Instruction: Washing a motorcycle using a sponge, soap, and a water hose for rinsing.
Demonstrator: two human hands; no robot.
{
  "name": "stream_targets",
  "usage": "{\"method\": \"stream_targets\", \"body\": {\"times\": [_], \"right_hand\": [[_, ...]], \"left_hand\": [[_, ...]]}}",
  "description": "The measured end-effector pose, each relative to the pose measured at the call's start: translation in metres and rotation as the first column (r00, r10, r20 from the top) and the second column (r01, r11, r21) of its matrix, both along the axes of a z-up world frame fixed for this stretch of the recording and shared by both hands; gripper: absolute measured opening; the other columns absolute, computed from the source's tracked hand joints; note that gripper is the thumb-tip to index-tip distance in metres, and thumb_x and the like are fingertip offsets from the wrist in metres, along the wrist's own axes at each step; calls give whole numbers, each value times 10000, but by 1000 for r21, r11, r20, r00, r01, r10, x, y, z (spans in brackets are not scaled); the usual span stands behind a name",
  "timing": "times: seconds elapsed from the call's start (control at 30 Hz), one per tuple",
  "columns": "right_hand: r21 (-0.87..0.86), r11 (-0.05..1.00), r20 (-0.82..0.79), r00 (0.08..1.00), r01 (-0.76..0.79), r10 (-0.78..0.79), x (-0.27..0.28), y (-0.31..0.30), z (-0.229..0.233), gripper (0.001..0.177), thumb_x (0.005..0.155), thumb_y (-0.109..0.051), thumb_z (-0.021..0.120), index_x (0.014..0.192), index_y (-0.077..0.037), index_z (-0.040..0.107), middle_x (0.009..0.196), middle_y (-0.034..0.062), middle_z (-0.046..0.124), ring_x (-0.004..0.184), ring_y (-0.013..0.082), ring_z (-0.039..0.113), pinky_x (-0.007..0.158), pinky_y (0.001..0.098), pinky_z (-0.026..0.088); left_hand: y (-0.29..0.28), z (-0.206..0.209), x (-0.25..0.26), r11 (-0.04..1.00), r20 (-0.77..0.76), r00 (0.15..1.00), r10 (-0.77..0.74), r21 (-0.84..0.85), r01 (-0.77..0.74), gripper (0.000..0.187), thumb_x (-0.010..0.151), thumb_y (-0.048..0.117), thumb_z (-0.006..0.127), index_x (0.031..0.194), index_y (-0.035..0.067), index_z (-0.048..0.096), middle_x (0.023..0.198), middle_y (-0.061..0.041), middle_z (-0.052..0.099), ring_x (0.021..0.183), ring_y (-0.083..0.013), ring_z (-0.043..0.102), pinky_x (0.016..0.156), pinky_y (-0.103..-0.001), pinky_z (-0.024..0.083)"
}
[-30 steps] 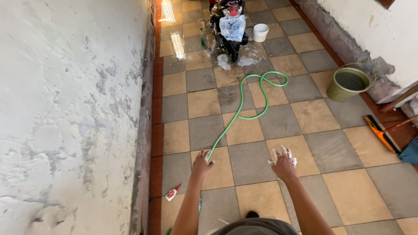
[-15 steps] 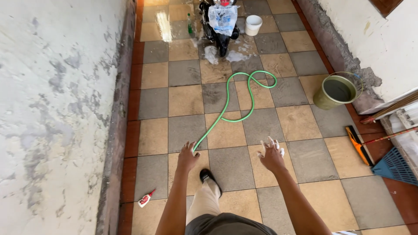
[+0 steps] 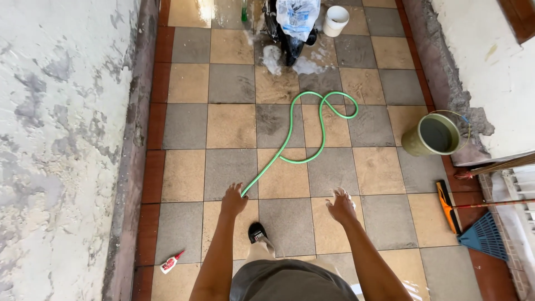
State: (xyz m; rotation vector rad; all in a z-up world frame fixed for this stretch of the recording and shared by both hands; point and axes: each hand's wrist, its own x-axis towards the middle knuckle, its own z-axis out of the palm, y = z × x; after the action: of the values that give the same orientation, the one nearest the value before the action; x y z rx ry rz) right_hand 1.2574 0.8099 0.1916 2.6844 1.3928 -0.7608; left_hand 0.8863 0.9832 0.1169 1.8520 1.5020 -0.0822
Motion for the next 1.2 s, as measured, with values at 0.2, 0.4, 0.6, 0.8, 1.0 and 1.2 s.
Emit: {"method": "stream_targets", "body": {"times": [0.2, 0.4, 0.6, 0.8, 1.0, 1.2], "right_hand": [[-141, 990, -50, 999, -28, 21, 18, 58, -11, 670, 960, -421, 626, 1523, -120, 423, 1648, 90, 309, 1512, 313, 315, 1204, 542, 303], [-123, 987, -60, 994, -102, 95, 58, 112, -47, 652, 931, -418, 649, 1500, -157, 468, 1626, 117, 337, 1491, 343, 329, 1195, 543, 309], [-39, 979, -137, 972, -198, 191, 118, 181, -87, 578, 900, -380, 668, 1430, -174, 565, 1566, 127, 432, 1442, 378, 387, 1138, 586, 362], [-85, 935, -207, 924, -346, 323, 194, 258, -145, 535, 866, -340, 702, 1356, -148, 607, 1495, 125, 500, 1372, 367, 456, 1085, 564, 403], [-16, 885, -224, 864, -465, 450, 250, 328, -232, 398, 899, -302, 691, 1233, -87, 670, 1316, 187, 615, 1241, 377, 588, 1052, 463, 501], [-98, 844, -290, 827, -527, 483, 266, 383, -328, 362, 898, -260, 648, 1212, -81, 660, 1311, 191, 586, 1219, 390, 572, 977, 498, 507]], "left_hand": [[42, -26, -1, 996, 14, 996, 88, 22, -88, 676, 919, 344, 693, 1525, 202, 427, 1653, -144, 306, 1505, -351, 316, 1188, -511, 344], [62, -28, 9, 982, 5, 982, 188, 28, -188, 667, 906, 321, 696, 1508, 197, 437, 1632, -141, 337, 1489, -343, 346, 1131, -512, 398], [67, -33, 34, 953, -13, 956, 293, 91, -291, 617, 881, 307, 714, 1447, 181, 505, 1573, -175, 406, 1431, -381, 415, 1098, -517, 431], [88, -50, 110, 932, -120, 926, 358, 98, -348, 601, 894, 306, 705, 1442, 155, 509, 1556, -182, 447, 1376, -395, 479, 1069, -530, 466], [130, -83, 198, 907, -84, 903, 422, 52, -419, 560, 908, 287, 701, 1424, 159, 524, 1553, -185, 434, 1396, -397, 445, 1086, -537, 417], [157, -193, 248, 916, -83, 921, 381, -102, -388, 589, 901, 256, 677, 1456, 164, 502, 1555, -162, 453, 1403, -365, 449, 1126, -477, 406]]}}
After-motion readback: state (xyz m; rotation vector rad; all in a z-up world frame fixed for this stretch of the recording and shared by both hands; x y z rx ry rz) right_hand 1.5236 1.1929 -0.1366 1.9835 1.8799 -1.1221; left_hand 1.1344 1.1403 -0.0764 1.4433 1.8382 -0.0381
